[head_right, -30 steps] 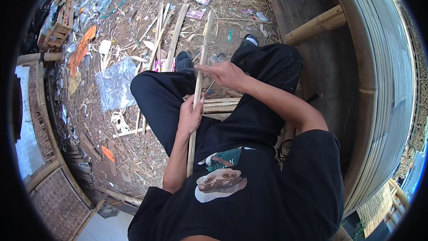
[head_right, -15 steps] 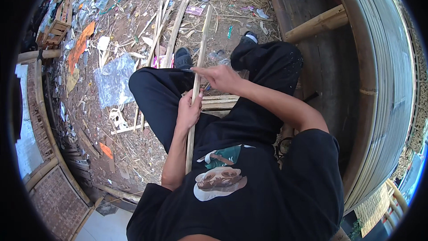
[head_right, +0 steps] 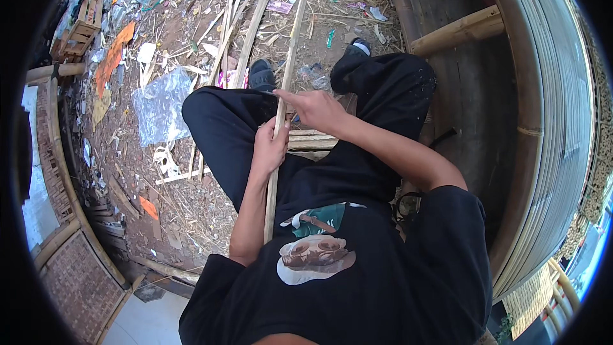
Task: The person shaves a strip of bamboo with a knife, drawing the blade along the surface while holding the piece between their legs.
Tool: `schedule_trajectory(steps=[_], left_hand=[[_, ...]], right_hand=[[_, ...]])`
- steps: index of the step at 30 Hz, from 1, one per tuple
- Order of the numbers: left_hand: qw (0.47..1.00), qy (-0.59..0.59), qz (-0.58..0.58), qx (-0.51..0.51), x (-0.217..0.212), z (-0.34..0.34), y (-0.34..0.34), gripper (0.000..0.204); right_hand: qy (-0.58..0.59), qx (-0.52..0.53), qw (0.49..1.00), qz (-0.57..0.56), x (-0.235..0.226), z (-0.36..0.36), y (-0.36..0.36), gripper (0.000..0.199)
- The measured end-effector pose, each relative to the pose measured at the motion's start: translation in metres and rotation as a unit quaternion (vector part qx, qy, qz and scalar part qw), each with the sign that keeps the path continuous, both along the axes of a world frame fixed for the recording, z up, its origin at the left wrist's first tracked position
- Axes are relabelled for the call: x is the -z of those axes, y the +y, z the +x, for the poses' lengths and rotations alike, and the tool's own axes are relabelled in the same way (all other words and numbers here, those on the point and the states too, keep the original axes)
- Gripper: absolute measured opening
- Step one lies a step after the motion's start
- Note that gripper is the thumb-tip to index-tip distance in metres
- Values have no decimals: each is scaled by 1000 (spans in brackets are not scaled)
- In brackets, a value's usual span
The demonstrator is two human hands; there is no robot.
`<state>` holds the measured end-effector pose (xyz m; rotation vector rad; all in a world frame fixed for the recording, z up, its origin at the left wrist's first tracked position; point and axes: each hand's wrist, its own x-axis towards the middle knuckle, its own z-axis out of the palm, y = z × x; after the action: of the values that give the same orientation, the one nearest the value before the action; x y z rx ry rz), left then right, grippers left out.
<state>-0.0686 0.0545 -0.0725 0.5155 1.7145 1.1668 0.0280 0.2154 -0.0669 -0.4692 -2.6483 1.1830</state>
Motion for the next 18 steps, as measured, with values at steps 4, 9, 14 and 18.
schedule_trajectory(steps=[4,9,14,18], left_hand=[[998,54,-10,17,3,2,3,23],[1000,18,-9,13,6,1,1,22],[995,96,-3,36,1,4,7,21],[994,96,-34,45,2,4,-2,21]], right_hand=[[8,-10,1000,11,0,-2,17,44],[52,16,999,-2,-4,3,-2,42],[15,7,1000,22,5,8,11,46],[22,31,999,1,3,1,18,43]])
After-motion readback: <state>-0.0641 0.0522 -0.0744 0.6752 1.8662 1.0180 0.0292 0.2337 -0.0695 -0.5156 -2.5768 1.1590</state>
